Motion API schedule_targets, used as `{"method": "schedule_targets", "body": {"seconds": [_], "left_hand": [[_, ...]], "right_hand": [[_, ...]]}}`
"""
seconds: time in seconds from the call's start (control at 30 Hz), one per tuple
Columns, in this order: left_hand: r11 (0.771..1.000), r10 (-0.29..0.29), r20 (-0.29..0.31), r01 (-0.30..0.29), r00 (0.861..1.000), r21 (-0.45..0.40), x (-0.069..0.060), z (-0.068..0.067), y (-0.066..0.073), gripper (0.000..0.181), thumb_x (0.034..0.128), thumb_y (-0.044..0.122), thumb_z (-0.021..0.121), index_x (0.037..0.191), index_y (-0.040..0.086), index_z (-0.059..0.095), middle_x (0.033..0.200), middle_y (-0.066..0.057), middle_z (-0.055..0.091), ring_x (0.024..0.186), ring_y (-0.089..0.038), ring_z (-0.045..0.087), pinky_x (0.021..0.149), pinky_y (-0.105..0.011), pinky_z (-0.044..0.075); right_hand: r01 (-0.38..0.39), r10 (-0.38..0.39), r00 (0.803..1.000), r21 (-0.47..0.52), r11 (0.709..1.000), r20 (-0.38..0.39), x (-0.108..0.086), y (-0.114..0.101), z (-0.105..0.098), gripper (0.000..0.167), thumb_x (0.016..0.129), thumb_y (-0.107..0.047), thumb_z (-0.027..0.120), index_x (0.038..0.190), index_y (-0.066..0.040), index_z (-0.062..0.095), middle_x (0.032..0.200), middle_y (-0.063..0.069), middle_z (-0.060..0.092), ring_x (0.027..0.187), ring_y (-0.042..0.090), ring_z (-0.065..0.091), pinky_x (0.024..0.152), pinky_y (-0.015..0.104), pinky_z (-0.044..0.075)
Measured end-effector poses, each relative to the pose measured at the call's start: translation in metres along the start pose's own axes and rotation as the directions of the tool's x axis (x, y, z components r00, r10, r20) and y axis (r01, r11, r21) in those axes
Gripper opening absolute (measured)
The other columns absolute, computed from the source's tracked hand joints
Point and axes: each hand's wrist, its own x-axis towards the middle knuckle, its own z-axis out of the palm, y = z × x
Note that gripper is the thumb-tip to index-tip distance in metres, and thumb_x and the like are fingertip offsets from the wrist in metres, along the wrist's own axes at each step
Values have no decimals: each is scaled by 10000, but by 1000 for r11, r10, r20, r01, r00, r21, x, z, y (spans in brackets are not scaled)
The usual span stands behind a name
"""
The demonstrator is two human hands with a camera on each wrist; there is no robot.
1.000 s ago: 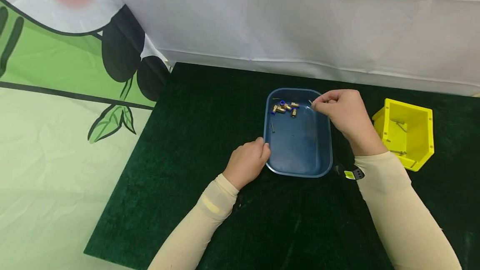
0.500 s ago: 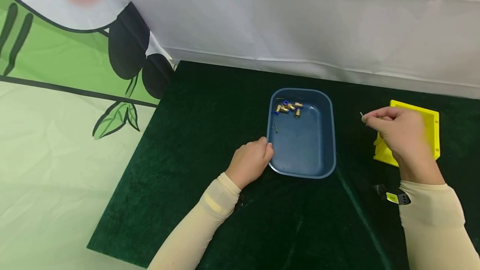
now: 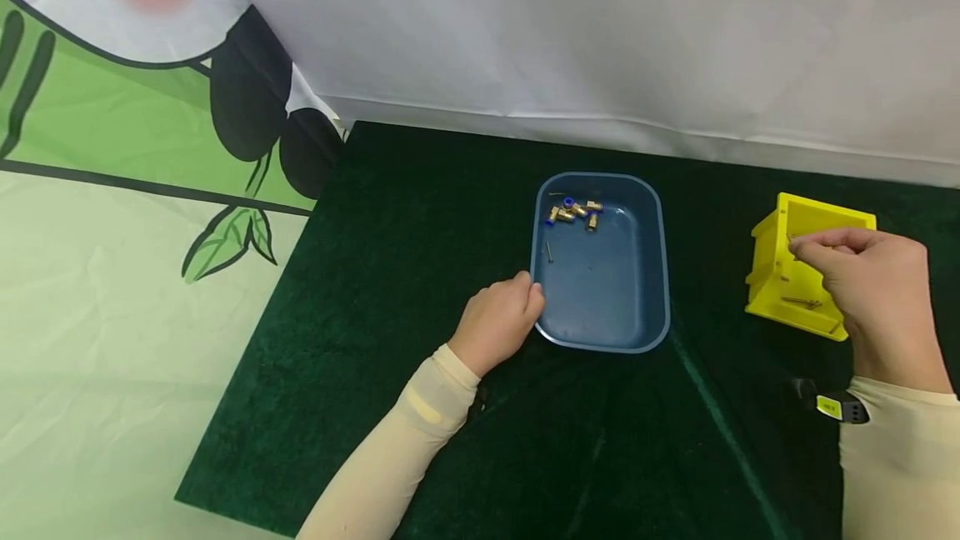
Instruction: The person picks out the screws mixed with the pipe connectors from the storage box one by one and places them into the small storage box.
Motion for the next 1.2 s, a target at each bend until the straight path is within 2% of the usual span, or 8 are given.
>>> {"method": "schedule_targets", "body": {"seconds": [0.1,0.4,0.57,0.77,0.9,1.03,1.1,1.2], "left_hand": [[1000,6,-1,-6,1000,-10,1,0,0,319,1059,272,364,795,172,513,652,17,503,498,-116,489,454,-269,378],[1000,5,0,-5,1000,-21,0,-1,-1,316,1062,265,371,796,175,517,657,17,509,499,-118,493,452,-274,380],[1000,4,-4,-4,1000,-13,0,-1,0,318,1062,261,375,791,175,519,655,19,510,499,-115,495,451,-270,379],[1000,3,-1,-3,1000,-7,0,0,0,324,1063,268,370,790,177,518,654,21,510,500,-114,493,453,-269,382],[1000,5,3,-5,1000,-9,-1,1,-1,331,1062,275,360,789,173,518,653,18,507,498,-115,488,449,-271,381],[1000,6,-1,-6,1000,-7,-1,1,0,332,1061,275,362,786,175,518,651,20,505,495,-112,487,448,-267,378],[1000,9,-4,-9,1000,-3,-1,1,-1,331,1061,278,363,786,176,517,651,20,504,495,-110,487,448,-266,378],[1000,15,-10,-15,1000,-3,-1,1,-1,326,1060,276,366,789,175,515,650,19,502,494,-111,485,448,-266,375]], "right_hand": [[-18,17,1000,-14,1000,-25,1,6,-3,557,951,-536,558,1212,-47,613,1198,79,425,1020,295,405,685,354,415],[-82,83,994,7,997,-67,4,20,-8,489,975,-490,544,1179,-51,608,1307,142,437,1040,306,421,709,354,416],[-98,99,992,15,995,-74,6,24,-8,477,970,-495,550,1170,-66,613,1243,84,440,1034,281,409,718,356,408],[-110,111,991,22,994,-71,5,31,-6,508,959,-506,565,1198,-61,619,1349,129,435,1064,295,439,693,272,449],[-100,102,992,31,995,-79,2,32,-5,513,960,-509,561,1213,-67,620,1415,152,419,1080,306,455,680,237,452],[-80,84,992,55,995,-89,-3,23,-2,509,947,-528,575,1209,-97,642,1382,92,439,1083,271,445,735,278,443],[-49,55,996,78,996,-77,-8,14,2,528,928,-544,597,1217,-106,661,1337,52,456,1070,236,432,752,302,432],[36,-35,999,112,993,-11,-16,0,10,566,901,-566,624,1257,-129,675,1237,-23,473,1036,194,413,760,323,423]]}}
